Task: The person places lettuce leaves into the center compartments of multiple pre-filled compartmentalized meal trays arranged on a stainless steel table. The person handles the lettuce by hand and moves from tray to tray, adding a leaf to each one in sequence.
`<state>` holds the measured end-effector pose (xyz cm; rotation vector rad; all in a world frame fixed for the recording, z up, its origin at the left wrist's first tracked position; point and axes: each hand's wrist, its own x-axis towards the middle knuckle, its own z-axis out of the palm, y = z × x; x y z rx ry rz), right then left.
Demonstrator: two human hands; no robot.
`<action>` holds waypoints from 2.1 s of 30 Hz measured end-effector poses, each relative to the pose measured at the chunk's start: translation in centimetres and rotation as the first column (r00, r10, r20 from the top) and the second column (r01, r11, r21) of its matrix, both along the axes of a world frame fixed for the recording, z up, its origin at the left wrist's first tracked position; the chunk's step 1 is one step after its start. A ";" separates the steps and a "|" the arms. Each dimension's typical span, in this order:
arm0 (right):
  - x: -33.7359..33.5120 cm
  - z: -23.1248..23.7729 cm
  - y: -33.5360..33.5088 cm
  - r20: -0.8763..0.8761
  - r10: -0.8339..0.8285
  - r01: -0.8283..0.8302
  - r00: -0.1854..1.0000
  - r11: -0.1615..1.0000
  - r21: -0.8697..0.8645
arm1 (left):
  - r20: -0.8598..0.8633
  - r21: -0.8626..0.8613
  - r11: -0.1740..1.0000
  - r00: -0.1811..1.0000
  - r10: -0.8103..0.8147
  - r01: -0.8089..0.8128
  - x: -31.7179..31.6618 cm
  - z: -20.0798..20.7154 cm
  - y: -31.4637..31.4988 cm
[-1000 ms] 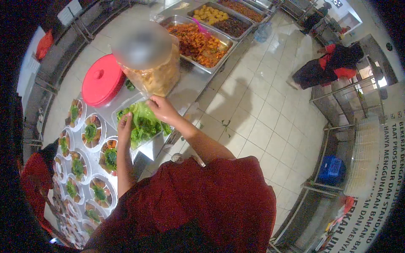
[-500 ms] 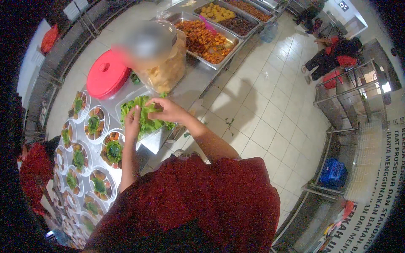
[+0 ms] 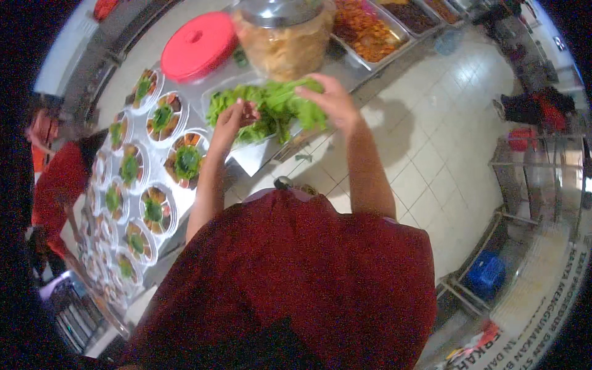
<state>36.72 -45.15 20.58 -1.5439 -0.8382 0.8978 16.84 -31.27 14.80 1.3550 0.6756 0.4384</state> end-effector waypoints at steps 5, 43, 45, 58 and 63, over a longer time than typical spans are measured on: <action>2.0 1.8 -1.4 0.242 -0.032 0.032 0.970 0.999 0.003 | -0.017 -0.016 0.998 0.998 0.067 -0.067 -1.3 -1.8 0.5; -21.4 -0.7 9.0 -0.121 0.617 -0.617 0.777 0.786 0.044 | 0.106 0.096 0.927 0.929 0.354 -0.364 -24.3 4.9 -0.1; -24.6 -1.7 10.5 -0.018 0.658 -0.658 0.753 0.753 0.001 | 0.064 0.231 0.870 0.899 0.434 -0.436 -28.4 3.9 -0.2; -43.5 -7.1 13.9 -0.253 0.777 -0.809 0.577 0.587 -0.042 | -0.106 0.087 0.782 0.775 0.623 -0.617 -45.5 0.3 -2.6; -43.8 -7.4 18.4 -0.349 0.766 -0.837 0.540 0.533 -0.126 | -0.173 0.049 0.758 0.742 0.647 -0.650 -46.7 -0.1 0.1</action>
